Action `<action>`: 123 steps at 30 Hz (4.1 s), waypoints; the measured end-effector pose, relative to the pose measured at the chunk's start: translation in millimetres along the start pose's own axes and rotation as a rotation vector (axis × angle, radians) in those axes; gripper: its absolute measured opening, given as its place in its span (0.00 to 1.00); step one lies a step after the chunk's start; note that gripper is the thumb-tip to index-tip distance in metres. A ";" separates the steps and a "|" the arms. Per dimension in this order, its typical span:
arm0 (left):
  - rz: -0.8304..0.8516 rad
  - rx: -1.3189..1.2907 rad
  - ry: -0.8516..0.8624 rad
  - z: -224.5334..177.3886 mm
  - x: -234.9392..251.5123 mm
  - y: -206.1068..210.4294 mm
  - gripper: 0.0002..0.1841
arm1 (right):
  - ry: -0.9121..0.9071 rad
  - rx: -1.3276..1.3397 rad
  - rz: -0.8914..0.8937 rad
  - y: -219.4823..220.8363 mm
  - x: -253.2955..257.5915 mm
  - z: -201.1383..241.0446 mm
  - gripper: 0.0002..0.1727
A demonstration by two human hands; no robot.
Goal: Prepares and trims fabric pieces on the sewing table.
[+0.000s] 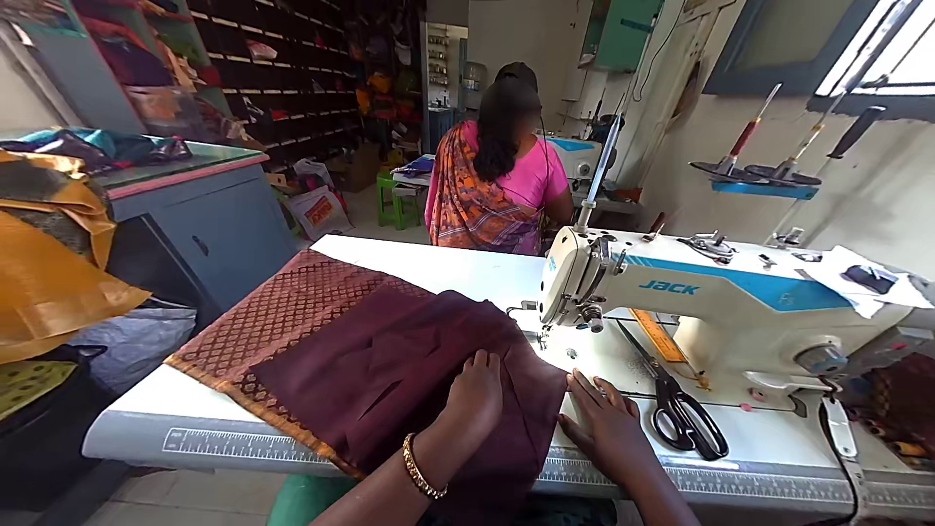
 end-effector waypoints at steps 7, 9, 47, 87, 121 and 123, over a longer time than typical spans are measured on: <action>-0.006 -0.215 0.061 1.8 9.3 10.9 0.31 | 0.000 0.009 -0.045 2.0 -1.2 0.0 0.42; -0.036 -0.275 0.057 -0.3 13.5 12.3 0.32 | 0.004 0.062 -0.090 3.2 -2.0 -2.5 0.40; 0.147 0.079 0.533 -14.4 30.5 23.3 0.29 | 0.390 0.586 -0.562 -10.2 -12.6 -7.9 0.39; 0.095 0.097 0.560 7.4 50.2 13.8 0.36 | 0.090 0.495 -0.587 6.1 15.5 17.9 0.12; 0.025 -0.052 0.430 -18.1 61.0 22.2 0.35 | 0.014 0.428 -0.666 11.9 11.9 17.0 0.15; 0.036 -0.059 0.419 -19.1 61.0 20.9 0.35 | -0.019 0.416 -0.646 11.8 11.8 17.2 0.15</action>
Point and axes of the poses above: each hand's wrist, its own x-axis towards the middle knuckle, its own y-axis out of the palm, z = x × y, the point moved 2 cm from there along x, towards the middle knuckle, and after that the axes turned 2 degrees about z, right-handed, at the moved point
